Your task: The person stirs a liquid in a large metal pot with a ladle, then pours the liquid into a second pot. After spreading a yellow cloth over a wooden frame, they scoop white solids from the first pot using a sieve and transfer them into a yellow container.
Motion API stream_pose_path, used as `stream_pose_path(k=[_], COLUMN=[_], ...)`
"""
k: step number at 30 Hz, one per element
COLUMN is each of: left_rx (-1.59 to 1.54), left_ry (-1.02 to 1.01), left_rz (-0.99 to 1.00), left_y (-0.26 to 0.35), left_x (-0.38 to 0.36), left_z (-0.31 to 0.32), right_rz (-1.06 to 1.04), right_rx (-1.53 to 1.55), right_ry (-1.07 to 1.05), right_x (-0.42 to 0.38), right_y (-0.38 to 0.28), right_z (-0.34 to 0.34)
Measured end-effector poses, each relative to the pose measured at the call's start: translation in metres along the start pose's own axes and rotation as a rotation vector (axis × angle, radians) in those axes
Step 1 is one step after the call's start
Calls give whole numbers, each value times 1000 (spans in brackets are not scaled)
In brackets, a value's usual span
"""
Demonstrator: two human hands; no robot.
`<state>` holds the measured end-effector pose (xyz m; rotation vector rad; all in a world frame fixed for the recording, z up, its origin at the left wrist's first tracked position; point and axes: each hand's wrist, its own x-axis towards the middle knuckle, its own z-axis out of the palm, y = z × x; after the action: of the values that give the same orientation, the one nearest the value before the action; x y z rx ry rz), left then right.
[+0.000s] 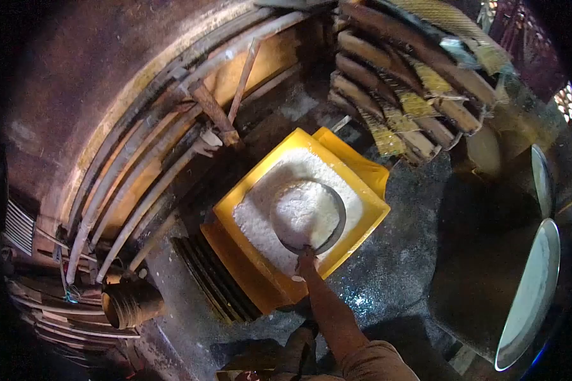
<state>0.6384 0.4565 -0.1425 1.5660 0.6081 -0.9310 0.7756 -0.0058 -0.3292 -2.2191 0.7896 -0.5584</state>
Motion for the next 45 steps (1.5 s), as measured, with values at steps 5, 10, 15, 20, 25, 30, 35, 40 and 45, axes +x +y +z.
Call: stream_pose_path(k=[5, 10, 15, 20, 25, 30, 35, 40, 45], left_rx=[8, -383, 451, 782, 1190, 1401, 1450, 1339, 1413], left_ry=[-43, -354, -190, -615, -1270, -1505, -1480, -1230, -1108], left_rz=[45, 155, 413, 429, 406, 540, 674, 722, 818], left_y=[15, 19, 60, -52, -203, -328, -401, -420, -415], left_x=[16, 78, 11, -85, -229, -363, -368, -374, -373], left_z=[24, 43, 181, 304, 419, 472, 484, 472, 470], right_rz=[867, 1085, 540, 451, 965, 1285, 1620, 1946, 2179], right_rx=[268, 23, 513, 306, 357, 1168, 1812, 1231, 564], right_ry=[-14, 211, 796, 913, 1253, 1939, 2666, 2483, 2106], right_x=[18, 35, -102, -382, -645, -764, -854, -928, -995], right_y=[-24, 16, -51, -51, -26, -3, 69, 143, 213], right_z=[-114, -213, -430, -599, -600, -489, -407, -350, -276])
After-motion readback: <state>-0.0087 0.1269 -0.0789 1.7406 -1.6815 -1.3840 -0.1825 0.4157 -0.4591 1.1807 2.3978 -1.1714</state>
